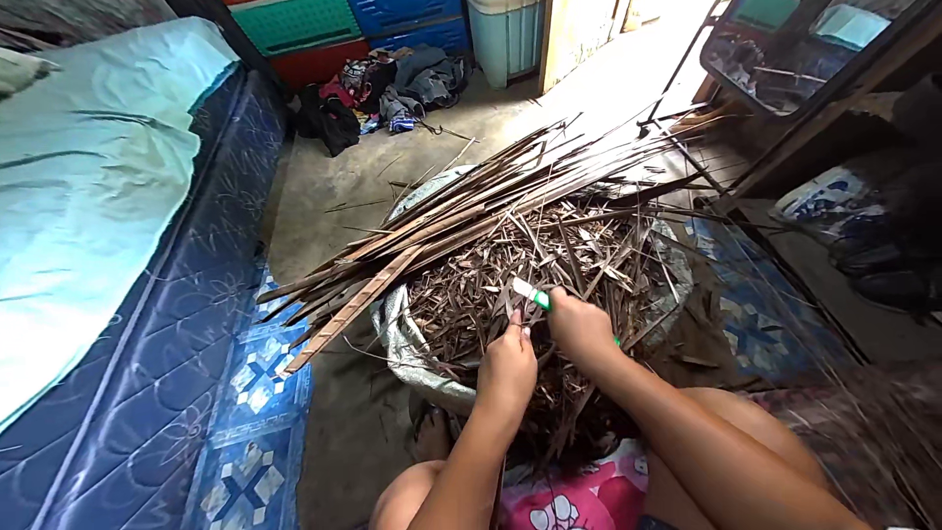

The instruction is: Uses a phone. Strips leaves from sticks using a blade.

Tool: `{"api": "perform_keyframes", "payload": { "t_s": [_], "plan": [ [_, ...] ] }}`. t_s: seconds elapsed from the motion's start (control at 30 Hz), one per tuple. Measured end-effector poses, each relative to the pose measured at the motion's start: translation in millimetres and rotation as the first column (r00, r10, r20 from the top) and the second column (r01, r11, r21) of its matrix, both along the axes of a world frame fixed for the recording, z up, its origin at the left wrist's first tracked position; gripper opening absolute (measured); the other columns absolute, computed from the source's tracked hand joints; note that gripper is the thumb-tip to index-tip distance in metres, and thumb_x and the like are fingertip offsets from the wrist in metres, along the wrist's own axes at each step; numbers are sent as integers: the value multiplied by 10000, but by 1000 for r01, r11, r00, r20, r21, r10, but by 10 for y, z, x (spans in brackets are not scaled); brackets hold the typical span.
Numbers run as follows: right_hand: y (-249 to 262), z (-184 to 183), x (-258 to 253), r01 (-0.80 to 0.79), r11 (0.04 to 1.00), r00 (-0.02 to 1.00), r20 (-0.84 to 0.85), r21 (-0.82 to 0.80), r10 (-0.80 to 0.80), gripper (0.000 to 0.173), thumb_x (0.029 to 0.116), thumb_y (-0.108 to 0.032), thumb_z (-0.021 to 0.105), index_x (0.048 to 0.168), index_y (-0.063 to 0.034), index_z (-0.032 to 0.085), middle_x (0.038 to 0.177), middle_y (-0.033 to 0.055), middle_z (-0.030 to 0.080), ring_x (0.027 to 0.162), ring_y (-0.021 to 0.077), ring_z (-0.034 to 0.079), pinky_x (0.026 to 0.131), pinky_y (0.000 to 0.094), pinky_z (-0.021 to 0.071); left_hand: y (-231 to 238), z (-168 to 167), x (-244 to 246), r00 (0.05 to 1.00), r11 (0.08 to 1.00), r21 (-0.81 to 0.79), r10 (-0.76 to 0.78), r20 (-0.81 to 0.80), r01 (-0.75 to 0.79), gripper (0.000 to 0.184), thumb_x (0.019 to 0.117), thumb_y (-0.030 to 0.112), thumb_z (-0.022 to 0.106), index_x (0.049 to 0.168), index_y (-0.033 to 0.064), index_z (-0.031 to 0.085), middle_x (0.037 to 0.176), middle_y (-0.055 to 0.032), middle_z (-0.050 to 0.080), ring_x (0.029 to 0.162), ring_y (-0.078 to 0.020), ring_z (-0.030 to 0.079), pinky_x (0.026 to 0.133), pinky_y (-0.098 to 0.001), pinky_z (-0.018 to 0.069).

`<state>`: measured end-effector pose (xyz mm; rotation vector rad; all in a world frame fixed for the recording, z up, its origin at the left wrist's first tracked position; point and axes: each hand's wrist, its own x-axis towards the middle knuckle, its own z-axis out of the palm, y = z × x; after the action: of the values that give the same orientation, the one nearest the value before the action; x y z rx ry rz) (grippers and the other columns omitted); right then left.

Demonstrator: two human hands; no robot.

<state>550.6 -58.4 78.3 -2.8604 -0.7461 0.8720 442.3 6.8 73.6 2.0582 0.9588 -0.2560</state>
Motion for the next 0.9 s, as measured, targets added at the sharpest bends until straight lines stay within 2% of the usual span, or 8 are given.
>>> {"api": "perform_keyframes", "payload": {
  "t_s": [0.17, 0.33, 0.4, 0.53, 0.63, 0.73, 0.77, 0.9],
  "plan": [
    [-92, 147, 145, 50, 996, 995, -95, 67, -44, 323, 1085, -230, 452, 1319, -42, 574, 1223, 225, 677, 1171, 403, 659, 932, 600, 514, 30, -2, -9, 1000, 1000, -6, 0, -5, 0, 489, 1139, 287, 309, 1575, 84, 397, 1001, -181, 715, 798, -278, 705, 826, -455, 574],
    [-154, 190, -288, -157, 986, 943, -286, 64, 169, 293, 1097, -249, 447, 1246, -43, 593, 1136, 211, 685, 1109, 392, 671, 900, 581, 521, 82, 128, 14, 997, 999, 29, 36, -74, -34, 462, 1106, 145, 334, 1551, 60, 430, 1270, -208, 675, 1192, -337, 653, 1038, -507, 485],
    [-91, 149, -240, -133, 991, 978, -160, 17, 134, 292, 1087, -199, 446, 1289, -24, 563, 1162, 230, 689, 1123, 416, 678, 892, 590, 532, 41, 85, 4, 999, 999, 36, 18, -51, -16, 421, 1125, 187, 321, 1477, 32, 493, 1141, -207, 700, 1025, -326, 704, 941, -498, 540],
    [-2, -16, 142, 46, 999, 998, 39, -11, -46, 305, 1093, -188, 417, 1323, -36, 547, 1225, 201, 683, 1149, 381, 682, 896, 567, 543, -35, 49, 21, 999, 1000, 0, -20, -27, 20, 496, 1138, 261, 305, 1613, 120, 329, 1067, -185, 714, 846, -289, 712, 850, -459, 571],
    [-87, 55, 158, 60, 993, 998, 11, 104, -61, 360, 1097, -241, 412, 1341, -46, 590, 1248, 203, 685, 1176, 385, 664, 936, 586, 511, -7, 60, 21, 999, 1000, 3, -19, -40, 19, 488, 1138, 252, 303, 1601, 104, 350, 1081, -194, 712, 875, -298, 713, 869, -467, 564],
    [-160, 193, -142, -76, 991, 972, -214, 114, 99, 332, 1093, -279, 455, 1282, -56, 614, 1179, 214, 689, 1131, 398, 670, 925, 603, 518, 44, 132, 18, 998, 1000, 19, -1, -68, 2, 432, 1116, 178, 341, 1493, 30, 492, 1203, -216, 691, 1123, -340, 678, 1000, -507, 509],
    [-166, 206, -219, -115, 987, 951, -274, 109, 141, 301, 1090, -267, 463, 1232, -48, 613, 1127, 212, 685, 1096, 391, 670, 899, 594, 517, 48, 148, 15, 998, 999, 39, 7, -70, -4, 380, 1105, 157, 368, 1398, 10, 561, 1196, -211, 689, 1140, -337, 670, 1000, -506, 505],
    [-74, 158, -201, -124, 992, 982, -141, 31, 127, 300, 1082, -197, 451, 1302, -29, 568, 1177, 223, 690, 1133, 407, 677, 897, 587, 531, 22, 137, 10, 1000, 999, 39, -10, -26, 11, 418, 1117, 153, 333, 1482, 33, 498, 1153, -210, 695, 1053, -328, 692, 963, -487, 526]
  ]
}}
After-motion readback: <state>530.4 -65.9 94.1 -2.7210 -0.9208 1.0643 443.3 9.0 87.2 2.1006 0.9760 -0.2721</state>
